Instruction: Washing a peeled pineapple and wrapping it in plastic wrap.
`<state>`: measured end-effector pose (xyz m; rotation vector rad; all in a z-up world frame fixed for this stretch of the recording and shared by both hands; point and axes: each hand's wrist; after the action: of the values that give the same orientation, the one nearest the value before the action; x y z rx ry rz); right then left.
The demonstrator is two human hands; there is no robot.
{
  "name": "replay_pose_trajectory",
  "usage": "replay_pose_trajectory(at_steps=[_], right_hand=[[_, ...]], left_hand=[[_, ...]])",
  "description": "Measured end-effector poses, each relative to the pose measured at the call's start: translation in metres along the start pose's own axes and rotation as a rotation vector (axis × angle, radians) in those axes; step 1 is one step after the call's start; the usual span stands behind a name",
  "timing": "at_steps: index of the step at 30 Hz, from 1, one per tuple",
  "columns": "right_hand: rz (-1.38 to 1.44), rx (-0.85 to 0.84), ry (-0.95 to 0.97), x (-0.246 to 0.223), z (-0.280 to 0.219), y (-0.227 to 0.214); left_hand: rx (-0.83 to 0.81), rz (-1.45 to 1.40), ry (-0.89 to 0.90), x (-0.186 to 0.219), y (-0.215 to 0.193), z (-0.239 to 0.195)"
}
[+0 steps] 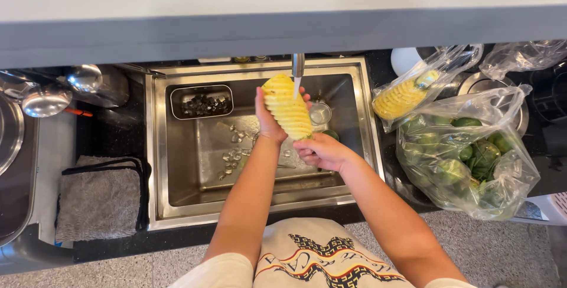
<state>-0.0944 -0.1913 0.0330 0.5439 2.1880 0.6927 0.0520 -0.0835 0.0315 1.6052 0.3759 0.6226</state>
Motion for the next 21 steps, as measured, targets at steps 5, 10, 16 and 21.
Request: replay_pose_trajectory(at_steps=[5,10,16,21], right_hand=[[0.118,-0.211,0.01,-0.002,0.005,-0.002],[-0.375,0.26,-0.127,-0.035,0.005,0.035],[-0.99,0.404,-0.498,-0.056,0.011,0.051],[-0.645,0.345,-0.505,-0.053,0.017,0.045]], left_hand=[[-0.057,-0.016,0.059,0.005,-0.012,0.007],[0.091,0.248,0.087,0.013,-0.005,0.021],[0.501,0.567,0.204,0.006,0.003,0.023],[0.312,0.689,0.284,0.003,0.012,0.009]])
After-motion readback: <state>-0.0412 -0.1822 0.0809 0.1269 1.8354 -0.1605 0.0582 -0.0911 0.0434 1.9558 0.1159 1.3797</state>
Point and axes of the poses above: each hand's wrist, its own z-axis towards the middle knuckle, its own y-axis out of the palm, x = y × z, and after that the axes turned 10 degrees about -x, right-handed
